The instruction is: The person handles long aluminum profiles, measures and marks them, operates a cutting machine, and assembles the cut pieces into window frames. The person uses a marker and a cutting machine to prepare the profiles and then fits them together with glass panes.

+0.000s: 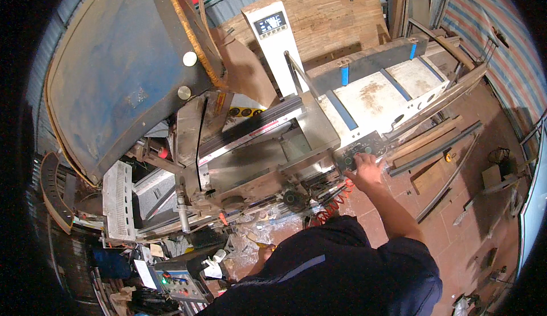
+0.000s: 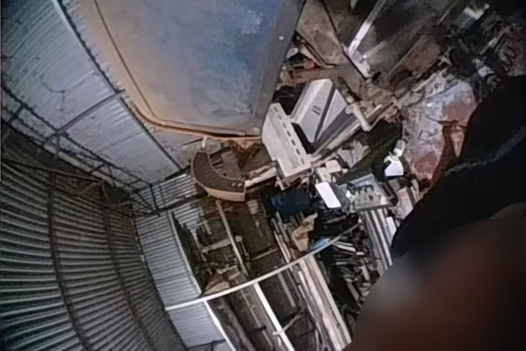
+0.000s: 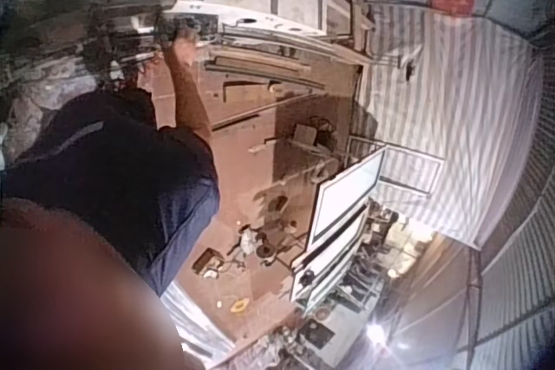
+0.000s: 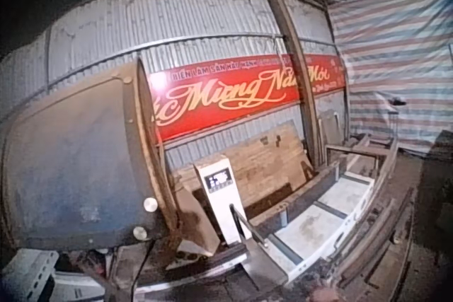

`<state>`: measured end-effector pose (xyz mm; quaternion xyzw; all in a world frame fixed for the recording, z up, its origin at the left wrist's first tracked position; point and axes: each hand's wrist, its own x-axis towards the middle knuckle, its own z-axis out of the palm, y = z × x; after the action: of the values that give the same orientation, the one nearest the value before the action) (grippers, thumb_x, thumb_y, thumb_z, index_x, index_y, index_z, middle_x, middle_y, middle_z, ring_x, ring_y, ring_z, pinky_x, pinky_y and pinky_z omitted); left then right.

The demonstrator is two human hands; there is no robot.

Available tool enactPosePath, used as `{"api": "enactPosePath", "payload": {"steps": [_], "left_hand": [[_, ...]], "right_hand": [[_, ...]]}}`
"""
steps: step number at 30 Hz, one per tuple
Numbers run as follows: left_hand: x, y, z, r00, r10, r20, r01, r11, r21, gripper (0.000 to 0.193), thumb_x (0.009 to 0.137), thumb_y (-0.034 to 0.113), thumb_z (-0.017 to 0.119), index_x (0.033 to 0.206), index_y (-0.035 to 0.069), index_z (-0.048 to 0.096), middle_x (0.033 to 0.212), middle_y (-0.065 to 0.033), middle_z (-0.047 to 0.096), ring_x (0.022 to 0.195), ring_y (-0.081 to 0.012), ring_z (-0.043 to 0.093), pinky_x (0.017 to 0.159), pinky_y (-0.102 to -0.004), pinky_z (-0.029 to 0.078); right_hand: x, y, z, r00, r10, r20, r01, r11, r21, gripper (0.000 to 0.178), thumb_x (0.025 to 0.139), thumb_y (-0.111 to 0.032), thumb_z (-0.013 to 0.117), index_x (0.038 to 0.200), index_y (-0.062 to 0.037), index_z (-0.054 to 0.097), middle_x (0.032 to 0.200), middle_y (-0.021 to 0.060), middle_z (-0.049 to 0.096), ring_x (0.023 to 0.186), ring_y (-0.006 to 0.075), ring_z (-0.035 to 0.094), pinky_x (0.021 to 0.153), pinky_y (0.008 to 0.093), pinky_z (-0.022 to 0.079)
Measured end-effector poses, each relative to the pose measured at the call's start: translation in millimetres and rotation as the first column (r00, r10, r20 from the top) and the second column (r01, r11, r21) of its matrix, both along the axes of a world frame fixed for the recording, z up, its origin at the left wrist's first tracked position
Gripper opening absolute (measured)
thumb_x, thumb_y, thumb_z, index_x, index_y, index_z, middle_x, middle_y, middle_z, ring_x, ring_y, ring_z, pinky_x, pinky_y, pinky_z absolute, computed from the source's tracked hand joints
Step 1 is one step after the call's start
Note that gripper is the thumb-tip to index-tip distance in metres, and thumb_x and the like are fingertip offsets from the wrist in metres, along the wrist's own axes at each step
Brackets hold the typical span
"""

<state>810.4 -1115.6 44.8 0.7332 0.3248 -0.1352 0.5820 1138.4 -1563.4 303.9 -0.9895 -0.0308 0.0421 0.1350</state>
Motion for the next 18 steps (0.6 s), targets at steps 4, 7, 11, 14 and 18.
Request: {"api": "enactPosePath", "payload": {"steps": [4,7,11,14,18], "left_hand": [[3,0,1,1.000,0.022,-0.011,-0.023,0.996,-0.086,0.009,0.086,0.012,0.080,0.088,0.008,0.072,0.077,-0.0026,0.063,0.060,-0.0180,0.064,0.052,-0.0322,0.052],[4,1,4,0.993,0.086,-0.076,-0.096,0.985,-0.142,0.010,0.086,0.013,0.080,0.090,0.007,0.072,0.077,-0.0029,0.063,0.061,-0.0192,0.065,0.052,-0.0328,0.052],[4,1,6,0.982,0.187,-0.001,-0.179,0.939,-0.293,0.014,0.086,0.015,0.080,0.092,0.006,0.071,0.078,-0.0039,0.063,0.063,-0.0205,0.066,0.053,-0.0337,0.053],[3,2,4,0.994,0.086,-0.066,-0.091,0.994,-0.063,0.018,0.087,0.018,0.081,0.095,0.005,0.071,0.080,-0.0044,0.064,0.065,-0.0205,0.066,0.054,-0.0344,0.053],[0,6,1,0.993,0.030,-0.118,-0.029,1.000,0.008,0.020,0.087,0.020,0.082,0.098,0.007,0.072,0.083,-0.0052,0.066,0.068,-0.0208,0.068,0.058,-0.0352,0.054]], "right_hand": [[-8,12,-10,0.995,0.096,0.012,-0.095,0.995,-0.014,0.081,0.084,-0.058,0.081,0.149,-0.0151,0.058,0.153,0.0085,0.054,0.144,0.0332,0.046,0.119,0.0765,0.025],[-9,15,-15,0.994,0.105,0.015,-0.105,0.994,0.003,0.080,0.084,-0.058,0.082,0.147,-0.0144,0.060,0.152,0.0082,0.055,0.144,0.0332,0.046,0.119,0.0773,0.025],[-5,16,-12,0.994,0.106,0.027,-0.106,0.994,-0.017,0.079,0.083,-0.059,0.081,0.144,-0.0133,0.062,0.146,0.0081,0.059,0.143,0.0334,0.046,0.118,0.0785,0.025],[-1,17,-4,0.991,0.128,-0.027,-0.130,0.989,-0.064,0.078,0.083,-0.060,0.081,0.142,-0.0128,0.064,0.143,0.0080,0.061,0.143,0.0327,0.047,0.118,0.0785,0.025],[4,19,4,0.990,0.132,-0.045,-0.135,0.988,-0.074,0.077,0.084,-0.062,0.079,0.141,-0.0122,0.065,0.146,0.0094,0.061,0.144,0.0326,0.046,0.118,0.0784,0.024]]}}
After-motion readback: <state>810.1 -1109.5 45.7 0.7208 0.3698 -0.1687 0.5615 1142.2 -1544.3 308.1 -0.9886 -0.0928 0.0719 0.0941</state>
